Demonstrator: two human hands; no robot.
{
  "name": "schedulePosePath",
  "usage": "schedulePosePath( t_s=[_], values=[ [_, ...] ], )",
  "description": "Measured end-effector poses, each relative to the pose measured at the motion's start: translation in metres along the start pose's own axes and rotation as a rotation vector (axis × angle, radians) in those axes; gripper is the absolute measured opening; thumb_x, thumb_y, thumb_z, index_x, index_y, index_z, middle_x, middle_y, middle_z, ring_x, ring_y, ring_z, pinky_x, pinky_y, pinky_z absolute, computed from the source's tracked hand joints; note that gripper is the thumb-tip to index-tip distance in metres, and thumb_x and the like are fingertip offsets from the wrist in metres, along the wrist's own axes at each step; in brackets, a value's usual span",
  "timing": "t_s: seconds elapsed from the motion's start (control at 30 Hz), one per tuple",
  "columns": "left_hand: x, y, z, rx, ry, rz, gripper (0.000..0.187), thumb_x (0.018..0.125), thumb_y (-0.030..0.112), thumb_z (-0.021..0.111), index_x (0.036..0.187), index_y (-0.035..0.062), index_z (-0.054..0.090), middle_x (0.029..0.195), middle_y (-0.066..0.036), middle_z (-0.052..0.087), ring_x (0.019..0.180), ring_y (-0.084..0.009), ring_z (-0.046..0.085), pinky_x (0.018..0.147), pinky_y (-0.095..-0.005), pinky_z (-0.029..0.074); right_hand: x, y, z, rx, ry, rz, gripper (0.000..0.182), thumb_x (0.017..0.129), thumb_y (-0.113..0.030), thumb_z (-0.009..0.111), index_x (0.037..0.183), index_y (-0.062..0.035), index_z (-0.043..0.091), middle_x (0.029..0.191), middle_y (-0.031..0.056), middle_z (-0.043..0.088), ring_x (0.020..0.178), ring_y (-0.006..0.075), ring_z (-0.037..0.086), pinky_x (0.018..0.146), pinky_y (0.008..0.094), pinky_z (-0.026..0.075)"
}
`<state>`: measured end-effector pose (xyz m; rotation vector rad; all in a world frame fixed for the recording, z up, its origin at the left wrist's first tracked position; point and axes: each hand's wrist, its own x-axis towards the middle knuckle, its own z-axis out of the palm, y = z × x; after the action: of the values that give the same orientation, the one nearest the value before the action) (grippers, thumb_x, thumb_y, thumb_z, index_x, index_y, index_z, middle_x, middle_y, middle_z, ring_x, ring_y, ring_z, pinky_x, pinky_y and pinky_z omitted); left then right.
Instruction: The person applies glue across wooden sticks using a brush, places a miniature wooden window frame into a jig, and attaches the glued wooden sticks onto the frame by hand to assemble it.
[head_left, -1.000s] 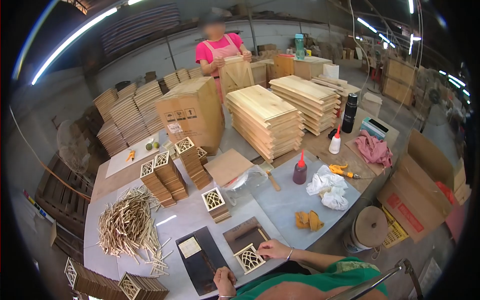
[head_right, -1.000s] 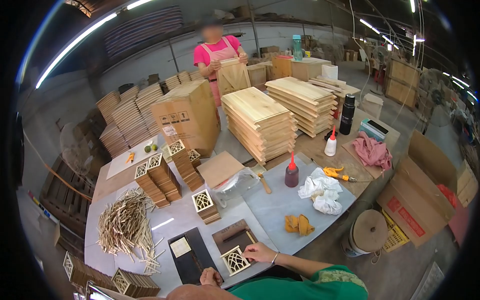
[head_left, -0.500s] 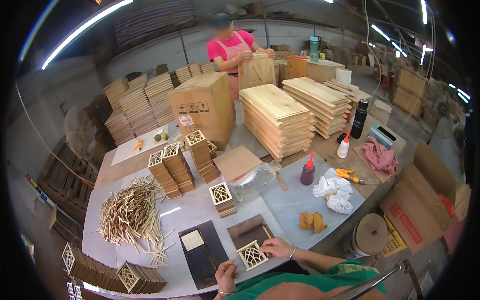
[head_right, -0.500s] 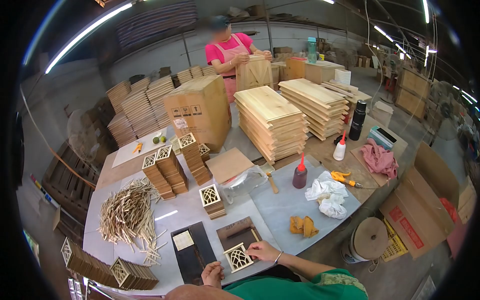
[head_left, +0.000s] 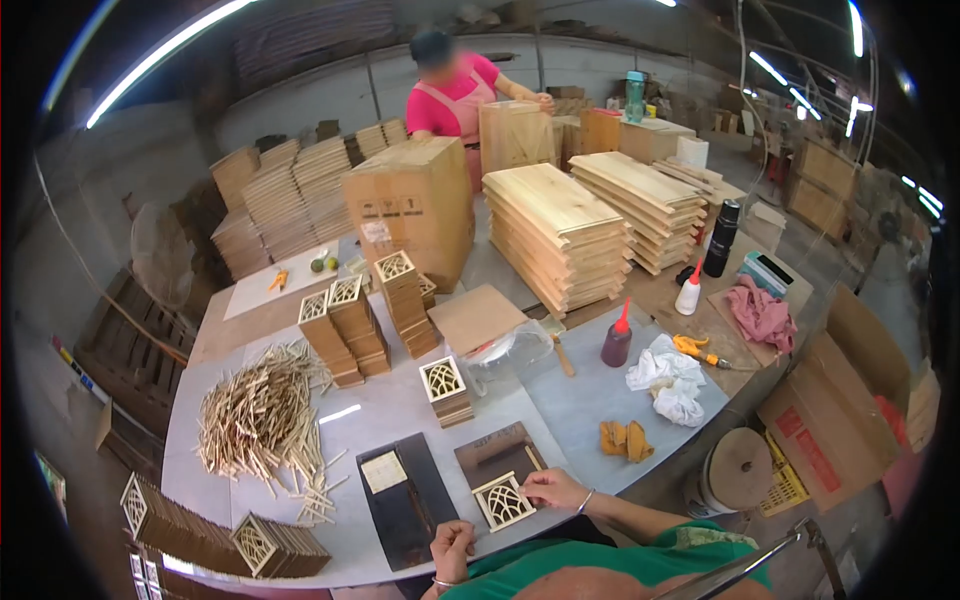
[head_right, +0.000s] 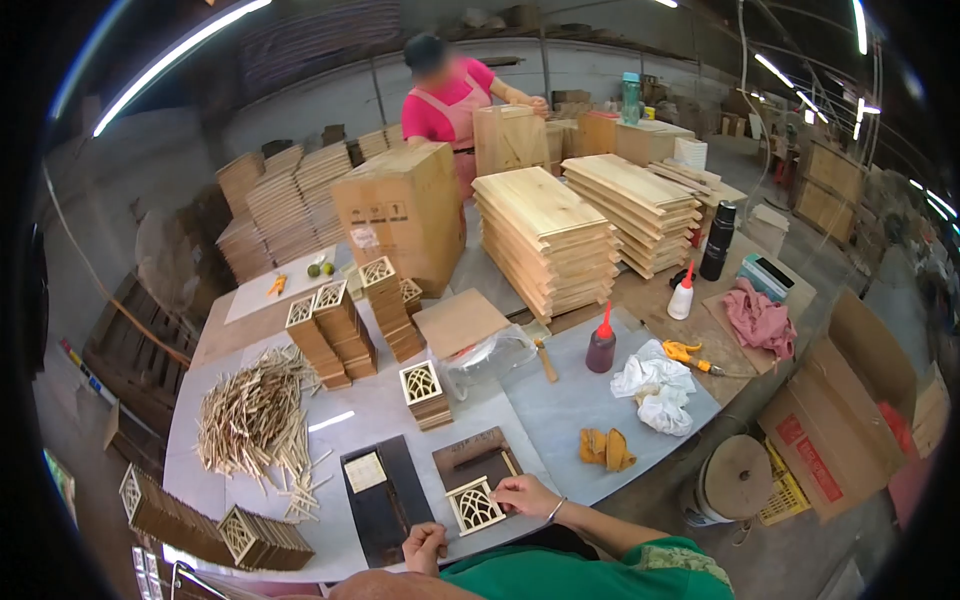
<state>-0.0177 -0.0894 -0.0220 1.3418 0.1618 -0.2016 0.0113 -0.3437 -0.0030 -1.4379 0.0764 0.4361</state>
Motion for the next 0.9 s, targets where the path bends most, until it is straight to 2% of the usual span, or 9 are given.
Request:
schedulePosePath(
  t_s=[0.07,0.1,0.17,0.2,0.33,0.47,0.57,0.73,0.9],
  values=[
    [-0.003,0.011,0.0,0.141,0.029,0.071,0.013,0.091,0.014,0.066,0.084,0.0022,0.065,0.076,-0.002,0.058,0.054,-0.0053,0.049,0.045,-0.021,0.037,0.0,-0.005,0.004,-0.064,0.0,-0.036,0.023,0.092,-0.028,0.065,0.085,-0.007,0.068,0.064,-0.0036,0.057,0.056,0.0035,0.047,0.05,0.0208,0.036],
    [-0.003,0.016,-0.006,0.227,0.029,0.031,0.015,0.091,0.016,0.065,0.085,0.0018,0.067,0.082,-0.003,0.059,0.06,-0.007,0.051,0.049,-0.0236,0.041,0.003,-0.006,0.006,-0.077,-0.028,-0.039,0.016,0.093,-0.022,0.064,0.087,-0.0077,0.066,0.066,-0.0046,0.056,0.058,0.0029,0.049,0.051,0.0204,0.037],
    [-0.004,0.028,-0.009,0.361,0.046,0.207,0.016,0.091,0.017,0.065,0.088,0.0013,0.067,0.086,-0.008,0.061,0.08,-0.0157,0.057,0.071,-0.0298,0.047,0.004,-0.025,0.018,-0.107,-0.075,-0.089,0.012,0.091,-0.018,0.065,0.087,-0.0078,0.065,0.07,-0.0051,0.058,0.062,0.0036,0.051,0.054,0.0201,0.04],
    [-0.007,0.047,-0.006,0.41,0.068,0.222,0.018,0.092,0.018,0.063,0.091,0.0004,0.067,0.088,-0.01,0.063,0.083,-0.0175,0.058,0.074,-0.0298,0.047,0.007,-0.034,0.026,-0.098,-0.107,-0.097,0.009,0.09,-0.016,0.064,0.087,-0.0077,0.065,0.071,-0.005,0.058,0.063,0.0041,0.052,0.056,0.0204,0.042],
    [-0.029,0.091,-0.015,0.304,0.124,0.198,0.019,0.093,0.018,0.064,0.095,-0.0012,0.065,0.082,-0.003,0.059,0.073,-0.0087,0.05,0.064,-0.0259,0.042,0.012,-0.081,0.065,-0.196,-0.127,-0.029,0.014,0.091,-0.017,0.065,0.087,-0.0037,0.066,0.064,-0.0037,0.059,0.056,0.0014,0.05,0.05,0.0184,0.039],
    [-0.046,0.108,-0.042,0.185,0.235,0.225,0.019,0.094,0.018,0.064,0.094,-0.0013,0.063,0.072,0.002,0.058,0.063,-0.0034,0.046,0.055,-0.0215,0.039,0.027,-0.109,0.108,-0.322,-0.283,-0.156,0.016,0.092,-0.016,0.064,0.084,-0.0018,0.064,0.061,-0.0037,0.057,0.054,0.001,0.048,0.048,0.0186,0.035],
    [-0.064,0.134,-0.062,0.05,0.356,0.248,0.018,0.092,0.014,0.066,0.093,-0.0036,0.064,0.073,-0.001,0.063,0.065,-0.0039,0.055,0.056,-0.0215,0.044,0.038,-0.134,0.152,-0.356,-0.398,-0.247,0.018,0.093,-0.015,0.064,0.082,-0.0005,0.062,0.061,-0.0038,0.056,0.054,0.0016,0.049,0.049,0.0194,0.035],
    [-0.086,0.185,-0.119,0.279,0.607,0.391,0.017,0.089,0.014,0.07,0.087,-0.002,0.065,0.068,0.005,0.056,0.063,-0.0023,0.046,0.055,-0.0205,0.039,0.064,-0.171,0.234,-0.505,-0.547,-0.481,0.022,0.092,-0.02,0.065,0.081,-0.0016,0.062,0.059,-0.0005,0.056,0.052,0.0044,0.049,0.048,0.0222,0.037],
    [-0.082,0.21,-0.172,0.19,0.75,0.451,0.017,0.089,0.013,0.07,0.087,-0.0033,0.066,0.073,0.0,0.063,0.065,-0.0039,0.053,0.059,-0.0197,0.044,0.1,-0.177,0.304,-0.529,-0.615,-0.498,0.029,0.091,-0.026,0.065,0.077,-0.0008,0.064,0.056,0.0015,0.056,0.05,0.0068,0.049,0.048,0.0252,0.038]
  ],
)
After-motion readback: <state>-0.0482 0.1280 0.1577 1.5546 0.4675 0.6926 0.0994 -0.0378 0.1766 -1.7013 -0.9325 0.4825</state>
